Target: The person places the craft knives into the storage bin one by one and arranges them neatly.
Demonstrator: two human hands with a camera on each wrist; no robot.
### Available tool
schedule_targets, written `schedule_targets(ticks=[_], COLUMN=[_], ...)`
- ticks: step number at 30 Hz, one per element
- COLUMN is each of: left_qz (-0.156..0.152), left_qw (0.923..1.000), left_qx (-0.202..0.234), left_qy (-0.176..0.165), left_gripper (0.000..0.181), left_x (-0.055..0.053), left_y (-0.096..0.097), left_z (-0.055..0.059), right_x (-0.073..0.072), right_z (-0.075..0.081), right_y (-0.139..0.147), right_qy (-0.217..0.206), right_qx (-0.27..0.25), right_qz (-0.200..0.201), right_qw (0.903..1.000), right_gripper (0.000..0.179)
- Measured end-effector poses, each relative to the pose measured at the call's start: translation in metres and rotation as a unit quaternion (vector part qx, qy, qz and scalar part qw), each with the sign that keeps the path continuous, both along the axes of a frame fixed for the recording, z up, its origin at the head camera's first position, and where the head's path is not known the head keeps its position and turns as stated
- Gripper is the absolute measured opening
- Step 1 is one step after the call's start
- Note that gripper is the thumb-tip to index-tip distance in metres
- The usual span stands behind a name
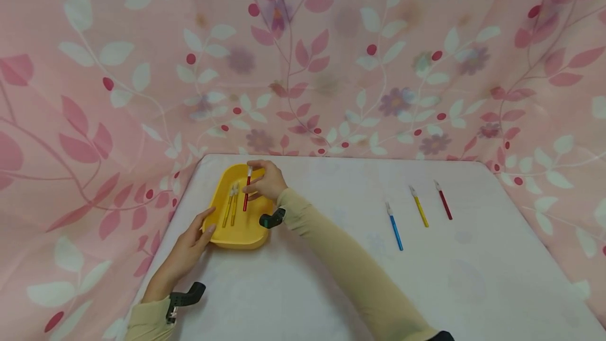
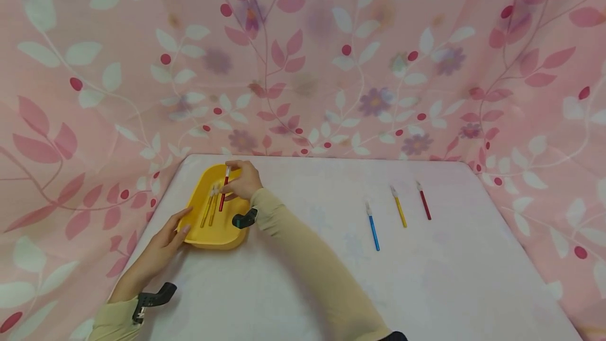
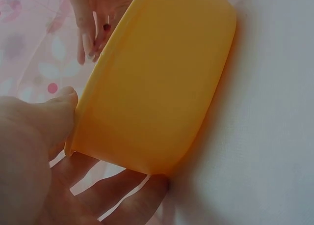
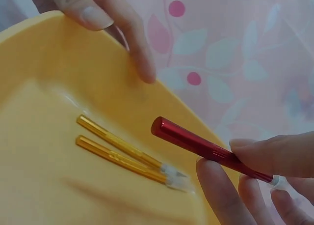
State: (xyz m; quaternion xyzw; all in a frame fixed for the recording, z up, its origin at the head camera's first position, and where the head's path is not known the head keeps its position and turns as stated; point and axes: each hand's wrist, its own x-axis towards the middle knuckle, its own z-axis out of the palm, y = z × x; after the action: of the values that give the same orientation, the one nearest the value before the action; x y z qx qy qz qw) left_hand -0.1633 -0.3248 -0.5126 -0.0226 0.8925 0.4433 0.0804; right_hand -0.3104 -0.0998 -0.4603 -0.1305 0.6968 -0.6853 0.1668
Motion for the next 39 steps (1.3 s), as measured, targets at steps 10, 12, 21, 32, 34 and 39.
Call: schedule_targets(ticks=[10, 12, 21, 32, 34, 39], left_qz=[0.004, 0.002, 0.002, -0.001, -0.001, 0.000], left_qw=[1.0000, 1.0000, 1.0000, 1.0000, 1.0000, 1.0000], left_qx=[-0.002, -0.002, -0.003, 0.001, 0.002, 0.005], left_qy=[-0.001, 0.000, -0.004, -0.004, -0.004, 0.000], left_gripper=[0.066, 0.066, 0.066, 0.066, 0.066, 0.065], left_x=[-0.001, -0.001, -0.001, -0.001, -0.001, 0.000], left_y=[-0.001, -0.001, -0.003, -0.002, -0.001, 0.000], left_z=[-0.002, -0.002, -0.002, -0.001, -0.001, -0.001], right_x=[-0.003, -0.003, -0.001, -0.009, -0.012, -0.016], right_z=[-0.014, -0.015, -0.017, -0.034, -0.037, -0.041], right_y=[-0.022, -0.024, -0.037, -0.048, -0.049, -0.051], right_qy=[-0.009, -0.012, -0.018, -0.036, -0.040, -0.027], right_qx=[0.044, 0.056, 0.088, 0.138, 0.151, 0.182], right_qz=[-0.028, -0.033, -0.036, -0.036, -0.037, -0.039], right_qw=[0.9986, 0.9978, 0.9953, 0.9891, 0.9870, 0.9821], right_gripper=[0.074, 0.073, 0.071, 0.072, 0.073, 0.074])
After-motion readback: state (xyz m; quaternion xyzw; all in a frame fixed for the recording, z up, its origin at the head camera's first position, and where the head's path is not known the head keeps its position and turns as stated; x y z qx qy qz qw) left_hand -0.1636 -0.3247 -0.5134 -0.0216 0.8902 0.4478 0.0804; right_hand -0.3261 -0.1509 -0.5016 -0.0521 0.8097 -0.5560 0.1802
